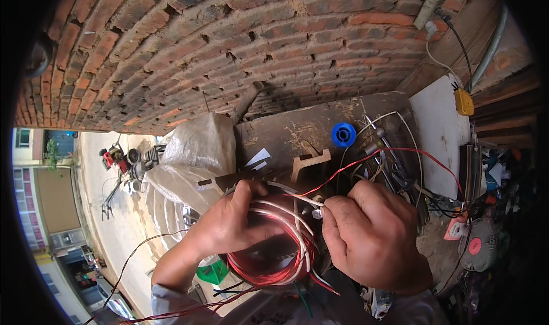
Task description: The person strips insulation from multiple colored wires using pliers and a handheld rotary tool. They cut, strip, and twist wire ends, handling red, white, and green wires in sequence within a cluttered workshop.
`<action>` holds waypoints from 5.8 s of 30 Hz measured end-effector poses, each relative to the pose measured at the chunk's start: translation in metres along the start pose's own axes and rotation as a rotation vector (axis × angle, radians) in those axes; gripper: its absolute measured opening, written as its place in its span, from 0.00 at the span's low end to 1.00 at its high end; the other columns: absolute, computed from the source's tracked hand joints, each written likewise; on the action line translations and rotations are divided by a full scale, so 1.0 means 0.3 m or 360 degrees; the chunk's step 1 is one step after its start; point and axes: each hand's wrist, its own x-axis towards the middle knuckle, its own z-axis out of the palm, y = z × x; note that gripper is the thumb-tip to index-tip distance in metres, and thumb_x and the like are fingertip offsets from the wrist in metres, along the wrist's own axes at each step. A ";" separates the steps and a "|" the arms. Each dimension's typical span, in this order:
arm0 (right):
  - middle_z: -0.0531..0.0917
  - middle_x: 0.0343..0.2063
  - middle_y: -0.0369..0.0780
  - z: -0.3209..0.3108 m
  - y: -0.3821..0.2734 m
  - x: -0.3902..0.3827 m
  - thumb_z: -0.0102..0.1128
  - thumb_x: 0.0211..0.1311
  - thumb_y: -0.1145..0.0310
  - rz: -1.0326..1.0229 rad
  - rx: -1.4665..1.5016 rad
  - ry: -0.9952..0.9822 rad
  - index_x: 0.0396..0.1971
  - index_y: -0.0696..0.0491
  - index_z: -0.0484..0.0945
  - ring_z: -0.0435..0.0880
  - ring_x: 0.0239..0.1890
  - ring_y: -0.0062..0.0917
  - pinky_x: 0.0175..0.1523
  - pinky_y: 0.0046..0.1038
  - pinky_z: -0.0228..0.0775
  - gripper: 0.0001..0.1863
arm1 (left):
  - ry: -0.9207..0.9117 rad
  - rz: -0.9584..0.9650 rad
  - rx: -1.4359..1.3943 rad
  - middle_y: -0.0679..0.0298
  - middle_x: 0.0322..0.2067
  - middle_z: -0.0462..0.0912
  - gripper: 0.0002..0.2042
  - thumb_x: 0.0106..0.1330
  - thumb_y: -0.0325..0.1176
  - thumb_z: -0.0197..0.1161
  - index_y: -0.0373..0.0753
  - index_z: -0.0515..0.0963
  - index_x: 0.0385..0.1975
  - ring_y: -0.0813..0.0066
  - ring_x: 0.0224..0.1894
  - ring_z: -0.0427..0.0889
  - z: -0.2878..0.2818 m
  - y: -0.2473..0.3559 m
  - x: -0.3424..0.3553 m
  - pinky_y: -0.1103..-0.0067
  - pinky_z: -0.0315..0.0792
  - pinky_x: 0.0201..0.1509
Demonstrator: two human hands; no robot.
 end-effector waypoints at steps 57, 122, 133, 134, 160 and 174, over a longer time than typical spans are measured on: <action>0.88 0.43 0.54 -0.011 -0.270 -0.373 0.62 0.69 0.63 0.0997 0.0188 -0.0375 0.50 0.57 0.87 0.87 0.50 0.51 0.60 0.46 0.77 0.16 | 0.0179 0.0062 0.0668 0.42 0.53 0.87 0.52 0.52 0.77 0.66 0.34 0.76 0.65 0.46 0.59 0.85 0.078 0.130 0.102 0.61 0.75 0.64; 0.87 0.37 0.47 -0.118 -0.419 -0.417 0.62 0.67 0.69 0.0635 -0.0100 -0.0534 0.42 0.58 0.88 0.86 0.43 0.46 0.50 0.43 0.77 0.11 | 0.0043 0.2219 0.0642 0.58 0.46 0.80 0.10 0.62 0.29 0.67 0.40 0.80 0.42 0.55 0.59 0.79 0.177 -0.015 -0.066 0.63 0.74 0.66; 0.87 0.40 0.49 0.053 -0.477 -0.648 0.69 0.69 0.64 0.1130 0.0196 -0.0156 0.50 0.60 0.82 0.88 0.43 0.45 0.50 0.41 0.79 0.17 | 0.0031 0.2128 0.0618 0.58 0.49 0.82 0.08 0.58 0.29 0.66 0.39 0.82 0.37 0.54 0.63 0.80 0.190 -0.014 -0.063 0.60 0.72 0.69; 0.87 0.39 0.49 0.112 -0.465 -0.690 0.69 0.68 0.65 0.1131 0.0235 -0.0061 0.50 0.60 0.82 0.88 0.42 0.44 0.49 0.40 0.79 0.17 | 0.0033 0.2110 0.0626 0.58 0.49 0.82 0.08 0.58 0.30 0.66 0.39 0.82 0.36 0.54 0.63 0.80 0.190 -0.011 -0.066 0.60 0.72 0.69; 0.79 0.33 0.40 0.077 -0.485 -0.604 0.67 0.66 0.67 0.0691 -0.0581 0.0147 0.42 0.48 0.85 0.86 0.31 0.41 0.33 0.44 0.78 0.07 | 0.0038 0.2162 0.0661 0.58 0.48 0.82 0.08 0.57 0.34 0.70 0.39 0.84 0.34 0.53 0.62 0.81 0.185 -0.004 -0.069 0.59 0.74 0.67; 0.79 0.28 0.36 0.105 -0.374 -0.625 0.71 0.56 0.72 0.0259 -0.0441 0.0381 0.36 0.49 0.84 0.86 0.27 0.34 0.31 0.36 0.78 0.08 | -0.0189 0.1984 0.0496 0.57 0.58 0.82 0.13 0.61 0.32 0.73 0.40 0.87 0.45 0.52 0.70 0.74 0.186 -0.027 -0.053 0.56 0.68 0.73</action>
